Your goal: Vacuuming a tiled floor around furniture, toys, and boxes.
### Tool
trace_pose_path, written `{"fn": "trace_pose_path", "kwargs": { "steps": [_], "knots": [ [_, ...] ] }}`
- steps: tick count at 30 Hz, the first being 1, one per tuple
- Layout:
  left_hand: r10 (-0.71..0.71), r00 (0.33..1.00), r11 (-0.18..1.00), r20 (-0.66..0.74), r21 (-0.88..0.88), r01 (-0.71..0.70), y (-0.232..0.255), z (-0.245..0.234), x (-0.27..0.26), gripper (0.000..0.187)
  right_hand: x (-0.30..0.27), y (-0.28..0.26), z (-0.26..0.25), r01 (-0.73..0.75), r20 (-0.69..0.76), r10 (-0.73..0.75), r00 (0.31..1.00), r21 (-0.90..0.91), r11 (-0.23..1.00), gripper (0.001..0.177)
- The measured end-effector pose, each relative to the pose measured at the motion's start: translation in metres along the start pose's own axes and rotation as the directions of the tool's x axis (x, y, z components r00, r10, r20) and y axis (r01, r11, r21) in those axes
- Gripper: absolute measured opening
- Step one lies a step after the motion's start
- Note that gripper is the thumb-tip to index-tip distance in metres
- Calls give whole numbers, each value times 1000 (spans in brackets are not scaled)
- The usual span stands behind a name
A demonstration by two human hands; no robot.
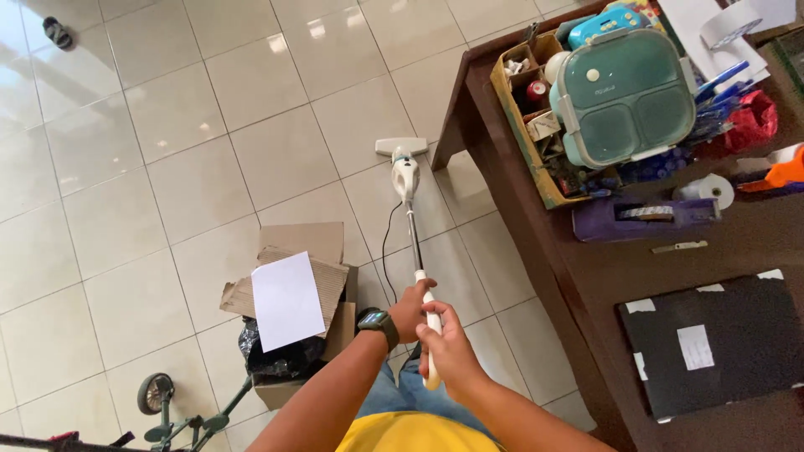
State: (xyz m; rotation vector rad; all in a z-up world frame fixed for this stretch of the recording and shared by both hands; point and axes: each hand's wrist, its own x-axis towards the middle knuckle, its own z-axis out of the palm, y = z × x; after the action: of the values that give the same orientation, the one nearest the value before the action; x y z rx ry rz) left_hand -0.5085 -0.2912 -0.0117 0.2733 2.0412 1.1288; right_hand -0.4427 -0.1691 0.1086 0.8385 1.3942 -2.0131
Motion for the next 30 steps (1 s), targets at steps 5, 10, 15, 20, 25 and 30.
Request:
{"fn": "trace_pose_path", "kwargs": {
  "steps": [5,10,15,20,25,30],
  "knots": [
    [47,999,998,-18,52,-46,-15,-6,25,89,5,-22,9,24,-20,-26,999,-85,996,45],
    [-36,998,999,42,23,35,5,-51,36,90,38,-31,19,77,-9,-81,997,-230,970,48],
    [126,989,989,79,71,-132,-12,-112,53,84,75,-49,45,266,105,-244,964,-414,871,50],
    [170,974,985,147,-47,-164,-6,-198,66,89,96,-139,113,118,162,-39,986,-509,853,46],
    [216,962,973,165,43,-225,-7,-270,102,88,145,-188,155,95,165,-5,986,-544,834,39],
    [-8,987,980,163,199,-24,38,-322,118,80,185,-208,168,164,52,-166,985,-584,795,34]
  ]
}}
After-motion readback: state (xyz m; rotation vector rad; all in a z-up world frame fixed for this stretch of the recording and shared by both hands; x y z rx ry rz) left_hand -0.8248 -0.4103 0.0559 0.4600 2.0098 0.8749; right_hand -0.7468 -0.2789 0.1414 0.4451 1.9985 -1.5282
